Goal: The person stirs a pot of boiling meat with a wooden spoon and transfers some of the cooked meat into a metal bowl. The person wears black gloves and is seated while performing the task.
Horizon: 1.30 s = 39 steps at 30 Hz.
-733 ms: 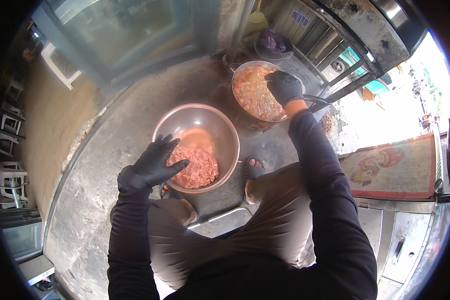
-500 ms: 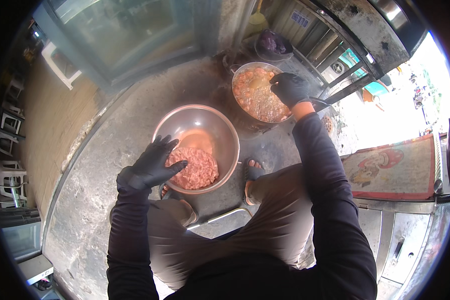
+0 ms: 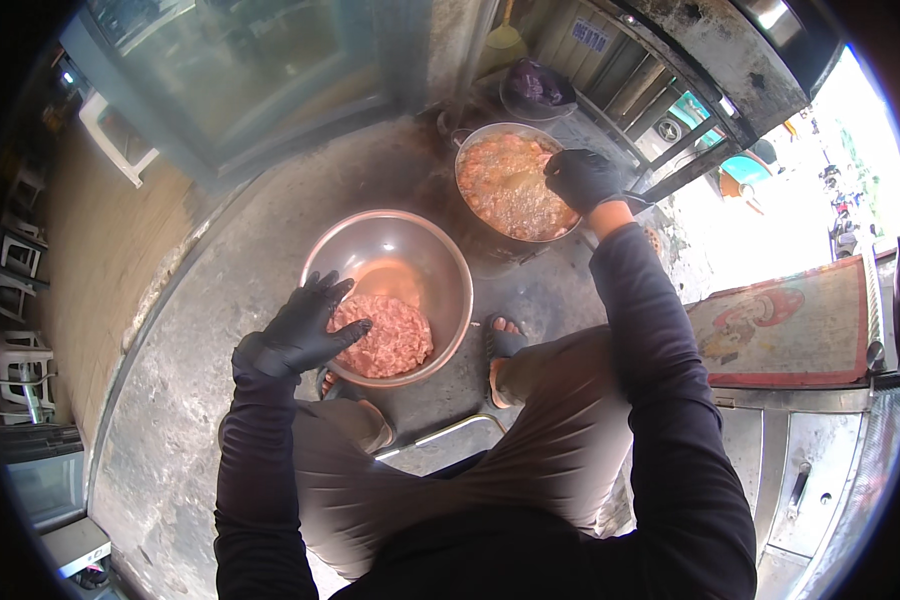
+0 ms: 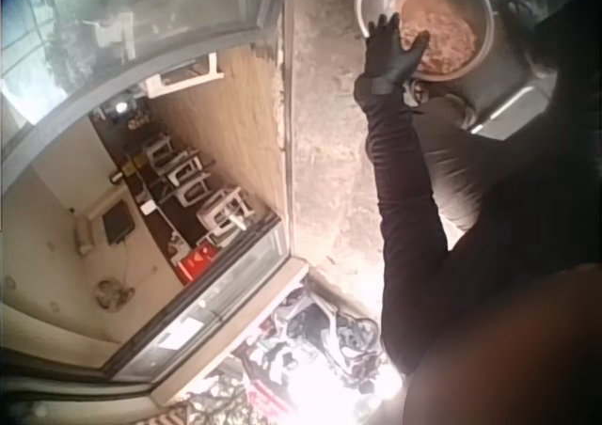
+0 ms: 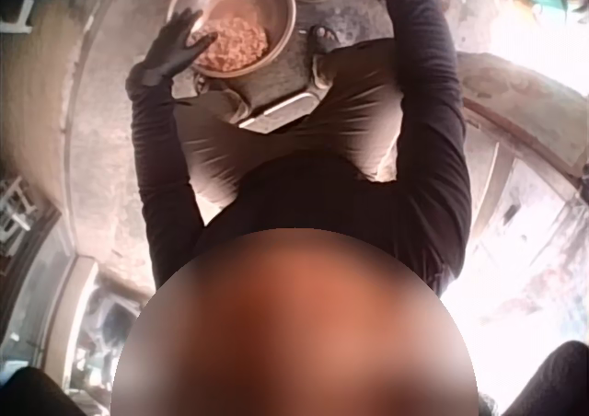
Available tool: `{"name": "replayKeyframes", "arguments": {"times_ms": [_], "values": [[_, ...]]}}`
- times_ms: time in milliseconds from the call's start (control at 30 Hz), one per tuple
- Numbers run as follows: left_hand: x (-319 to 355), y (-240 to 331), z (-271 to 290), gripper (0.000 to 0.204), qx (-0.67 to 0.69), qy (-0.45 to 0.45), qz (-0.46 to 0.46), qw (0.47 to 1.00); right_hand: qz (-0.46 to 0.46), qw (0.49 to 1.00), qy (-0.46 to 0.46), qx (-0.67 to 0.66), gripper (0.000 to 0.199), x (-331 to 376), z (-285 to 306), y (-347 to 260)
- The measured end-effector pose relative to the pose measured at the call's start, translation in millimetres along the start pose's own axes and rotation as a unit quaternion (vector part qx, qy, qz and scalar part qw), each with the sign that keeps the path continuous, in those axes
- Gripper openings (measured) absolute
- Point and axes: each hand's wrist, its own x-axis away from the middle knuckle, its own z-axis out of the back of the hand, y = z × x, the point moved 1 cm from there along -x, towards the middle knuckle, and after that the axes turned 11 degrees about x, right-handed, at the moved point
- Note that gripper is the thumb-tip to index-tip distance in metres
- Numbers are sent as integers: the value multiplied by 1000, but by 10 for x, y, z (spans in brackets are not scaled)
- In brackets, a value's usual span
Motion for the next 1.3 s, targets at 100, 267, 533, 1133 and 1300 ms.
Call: {"name": "replayKeyframes", "arguments": {"times_ms": [100, 267, 533, 1133, 1300], "values": [[-9, 12, -25, 78, -2, -1, -2, 1000, 31, 999, 21, 15, 27, 6, -65, -93], [13, -8, -23, 78, 5, 1, -1, 1000, 38, 997, 41, 60, 25, -2, -71, -147], [21, -2, -14, 79, 10, -11, 4, 1000, 20, 984, 88, 155, 22, -64, -113, -267], [29, -8, -26, 73, 10, 3, -7, 1000, -21, 999, 42, 6, 27, -66, -16, -46], [19, 8, -30, 74, 5, -1, -2, 1000, -6, 998, 41, 37, 26, -106, -105, -159]]}}
